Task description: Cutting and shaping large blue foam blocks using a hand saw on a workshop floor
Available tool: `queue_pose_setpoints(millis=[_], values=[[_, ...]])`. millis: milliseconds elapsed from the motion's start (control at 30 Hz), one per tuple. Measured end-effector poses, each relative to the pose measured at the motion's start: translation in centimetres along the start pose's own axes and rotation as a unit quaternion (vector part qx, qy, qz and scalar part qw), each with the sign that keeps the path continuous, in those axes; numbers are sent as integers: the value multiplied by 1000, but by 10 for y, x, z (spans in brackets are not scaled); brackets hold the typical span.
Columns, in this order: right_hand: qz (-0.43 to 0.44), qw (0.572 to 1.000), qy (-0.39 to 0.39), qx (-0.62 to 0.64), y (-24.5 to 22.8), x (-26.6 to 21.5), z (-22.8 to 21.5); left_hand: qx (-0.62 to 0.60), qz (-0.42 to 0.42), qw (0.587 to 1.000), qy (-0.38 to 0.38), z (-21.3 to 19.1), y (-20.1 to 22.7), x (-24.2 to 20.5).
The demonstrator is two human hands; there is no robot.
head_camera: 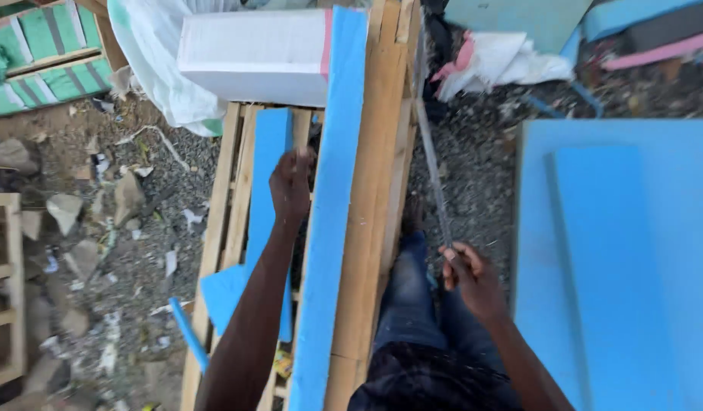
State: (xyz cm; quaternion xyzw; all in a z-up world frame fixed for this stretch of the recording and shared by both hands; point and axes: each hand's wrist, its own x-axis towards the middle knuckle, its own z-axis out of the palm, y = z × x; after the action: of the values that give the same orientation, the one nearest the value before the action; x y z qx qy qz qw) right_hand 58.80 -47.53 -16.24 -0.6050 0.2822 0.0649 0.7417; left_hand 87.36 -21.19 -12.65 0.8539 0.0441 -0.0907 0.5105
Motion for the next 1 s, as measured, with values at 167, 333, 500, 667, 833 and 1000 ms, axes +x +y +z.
queue_pose_setpoints(millis=[167, 333, 500, 667, 833, 1000], values=[[-24, 999, 44, 17, -7, 67, 38, 66, -15, 992, -103, 34, 5, 193], [-7, 998, 62, 21, -18, 114, 59, 103, -39, 989, -95, 113, 36, 271], [-136, 989, 56, -13, -41, 192, 58, 205, 127, 967, -86, 147, -6, 288], [-164, 982, 58, -68, -58, 264, 63, 199, 176, 963, -47, 158, -18, 284], [-168, 983, 24, -73, -64, 305, 63, 220, 176, 959, 36, 170, -24, 272], [-169, 975, -15, -140, -86, 341, 58, 72, 249, 963, 75, 171, -64, 286]])
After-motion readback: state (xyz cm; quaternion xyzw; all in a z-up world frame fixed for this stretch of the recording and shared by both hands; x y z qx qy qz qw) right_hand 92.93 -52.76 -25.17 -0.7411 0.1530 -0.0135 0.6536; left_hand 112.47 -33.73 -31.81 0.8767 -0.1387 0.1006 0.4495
